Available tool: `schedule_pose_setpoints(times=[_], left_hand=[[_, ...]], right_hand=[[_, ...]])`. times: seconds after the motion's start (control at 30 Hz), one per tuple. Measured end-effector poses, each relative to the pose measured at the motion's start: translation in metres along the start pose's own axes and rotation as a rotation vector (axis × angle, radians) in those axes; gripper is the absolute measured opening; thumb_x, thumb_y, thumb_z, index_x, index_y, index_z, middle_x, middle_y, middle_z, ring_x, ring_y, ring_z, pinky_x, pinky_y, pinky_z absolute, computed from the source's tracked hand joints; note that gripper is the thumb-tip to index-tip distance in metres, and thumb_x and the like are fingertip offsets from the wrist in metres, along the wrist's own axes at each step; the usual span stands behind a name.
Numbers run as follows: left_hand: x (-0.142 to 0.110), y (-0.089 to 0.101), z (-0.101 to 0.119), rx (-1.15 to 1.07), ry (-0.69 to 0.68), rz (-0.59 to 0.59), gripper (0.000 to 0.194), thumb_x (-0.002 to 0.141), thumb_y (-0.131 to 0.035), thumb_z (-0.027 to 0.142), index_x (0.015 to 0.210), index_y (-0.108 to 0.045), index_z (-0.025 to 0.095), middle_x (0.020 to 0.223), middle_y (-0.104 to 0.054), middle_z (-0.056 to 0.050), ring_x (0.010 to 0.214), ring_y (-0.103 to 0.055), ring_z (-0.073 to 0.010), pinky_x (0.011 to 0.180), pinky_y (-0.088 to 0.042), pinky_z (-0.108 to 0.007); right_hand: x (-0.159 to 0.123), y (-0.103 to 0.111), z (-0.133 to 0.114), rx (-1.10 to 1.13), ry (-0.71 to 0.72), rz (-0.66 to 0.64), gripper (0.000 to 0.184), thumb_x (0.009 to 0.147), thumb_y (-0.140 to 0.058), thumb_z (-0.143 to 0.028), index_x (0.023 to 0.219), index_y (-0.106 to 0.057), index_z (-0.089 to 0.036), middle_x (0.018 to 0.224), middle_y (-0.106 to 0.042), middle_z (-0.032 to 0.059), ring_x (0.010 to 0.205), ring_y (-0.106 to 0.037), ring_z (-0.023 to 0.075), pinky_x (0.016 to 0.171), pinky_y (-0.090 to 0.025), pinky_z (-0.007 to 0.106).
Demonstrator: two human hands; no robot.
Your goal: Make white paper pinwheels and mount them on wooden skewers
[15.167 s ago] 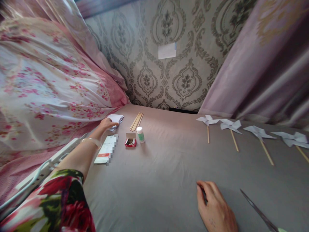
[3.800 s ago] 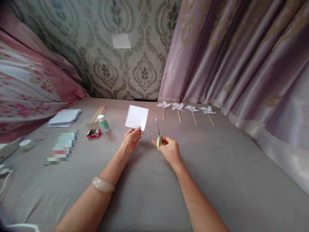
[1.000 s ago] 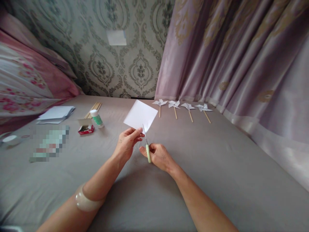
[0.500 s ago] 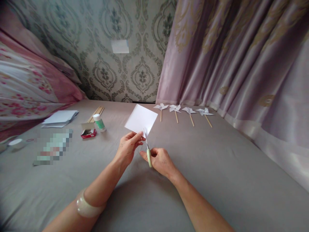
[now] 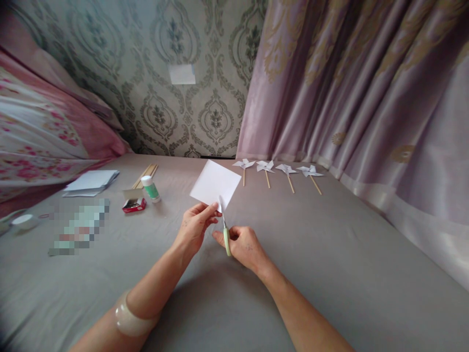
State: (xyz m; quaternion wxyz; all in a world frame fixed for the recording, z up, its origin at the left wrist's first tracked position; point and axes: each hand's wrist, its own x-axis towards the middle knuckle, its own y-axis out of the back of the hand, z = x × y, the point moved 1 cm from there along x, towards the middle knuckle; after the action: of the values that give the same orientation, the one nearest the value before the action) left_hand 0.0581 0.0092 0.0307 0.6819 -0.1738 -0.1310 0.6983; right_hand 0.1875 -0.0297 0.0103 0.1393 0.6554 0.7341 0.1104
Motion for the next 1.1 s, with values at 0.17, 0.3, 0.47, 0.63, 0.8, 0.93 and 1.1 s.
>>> schedule_pose_setpoints(times=[0.17, 0.3, 0.47, 0.63, 0.8, 0.93, 1.1], left_hand=[[-0.0042, -0.0032, 0.0011, 0.016, 0.013, -0.036, 0.027, 0.059, -0.078, 0.033, 0.06, -0.062, 0.012, 0.059, -0.064, -0.004, 0.053, -0.055, -0.0088, 0.054, -0.042, -0.021], [-0.0066, -0.0052, 0.0005, 0.015, 0.025, -0.05, 0.025, 0.06, -0.077, 0.032, 0.061, -0.063, 0.011, 0.058, -0.064, -0.004, 0.051, -0.053, -0.0078, 0.054, -0.041, -0.021], [-0.0066, -0.0048, -0.0032, 0.001, 0.027, -0.067, 0.024, 0.061, -0.077, 0.031, 0.062, -0.063, 0.011, 0.058, -0.063, -0.003, 0.05, -0.051, -0.0065, 0.053, -0.04, -0.02], [-0.0066, -0.004, -0.0042, -0.005, 0.02, -0.064, 0.025, 0.062, -0.077, 0.031, 0.061, -0.063, 0.011, 0.059, -0.064, -0.004, 0.05, -0.051, -0.0065, 0.054, -0.04, -0.02], [-0.008, -0.0056, -0.0015, -0.012, 0.038, -0.045, 0.026, 0.061, -0.077, 0.031, 0.059, -0.06, 0.012, 0.058, -0.064, -0.004, 0.049, -0.051, -0.0067, 0.054, -0.04, -0.02], [-0.0083, -0.0058, -0.0008, -0.016, 0.048, -0.043, 0.025, 0.061, -0.077, 0.03, 0.059, -0.06, 0.012, 0.058, -0.064, -0.004, 0.049, -0.051, -0.0065, 0.053, -0.04, -0.02], [-0.0084, -0.0057, -0.0007, -0.027, 0.058, -0.053, 0.025, 0.061, -0.077, 0.03, 0.06, -0.06, 0.012, 0.059, -0.064, -0.004, 0.048, -0.051, -0.0058, 0.052, -0.04, -0.019]], right_hand=[[-0.0004, 0.0011, -0.0023, 0.019, 0.029, 0.005, 0.044, 0.066, -0.067, -0.054, 0.053, -0.045, -0.018, 0.052, -0.036, -0.0052, 0.051, -0.03, 0.0079, 0.047, -0.025, 0.024], [-0.0009, 0.001, -0.0037, 0.045, 0.038, 0.011, 0.045, 0.066, -0.067, -0.056, 0.054, -0.045, -0.018, 0.052, -0.034, -0.0059, 0.051, -0.028, 0.0079, 0.047, -0.025, 0.024], [-0.0009, 0.0017, -0.0021, 0.045, 0.039, 0.022, 0.045, 0.067, -0.067, -0.056, 0.055, -0.045, -0.018, 0.052, -0.035, -0.0059, 0.051, -0.029, 0.0082, 0.046, -0.024, 0.024], [0.0001, 0.0014, 0.0005, 0.034, 0.017, 0.044, 0.047, 0.065, -0.067, -0.058, 0.054, -0.047, -0.017, 0.051, -0.037, -0.0056, 0.051, -0.031, 0.0081, 0.046, -0.025, 0.024], [0.0002, 0.0011, 0.0003, 0.026, 0.015, 0.06, 0.045, 0.065, -0.068, -0.056, 0.054, -0.048, -0.017, 0.051, -0.037, -0.0056, 0.051, -0.031, 0.0081, 0.046, -0.024, 0.023], [-0.0006, 0.0015, -0.0016, 0.014, 0.015, 0.066, 0.045, 0.066, -0.067, -0.055, 0.052, -0.047, -0.017, 0.05, -0.037, -0.0056, 0.05, -0.031, 0.008, 0.046, -0.024, 0.023], [-0.0007, 0.0018, -0.0017, 0.006, 0.004, 0.072, 0.045, 0.066, -0.066, -0.056, 0.053, -0.048, -0.017, 0.05, -0.04, -0.0046, 0.05, -0.034, 0.0085, 0.046, -0.026, 0.023]])
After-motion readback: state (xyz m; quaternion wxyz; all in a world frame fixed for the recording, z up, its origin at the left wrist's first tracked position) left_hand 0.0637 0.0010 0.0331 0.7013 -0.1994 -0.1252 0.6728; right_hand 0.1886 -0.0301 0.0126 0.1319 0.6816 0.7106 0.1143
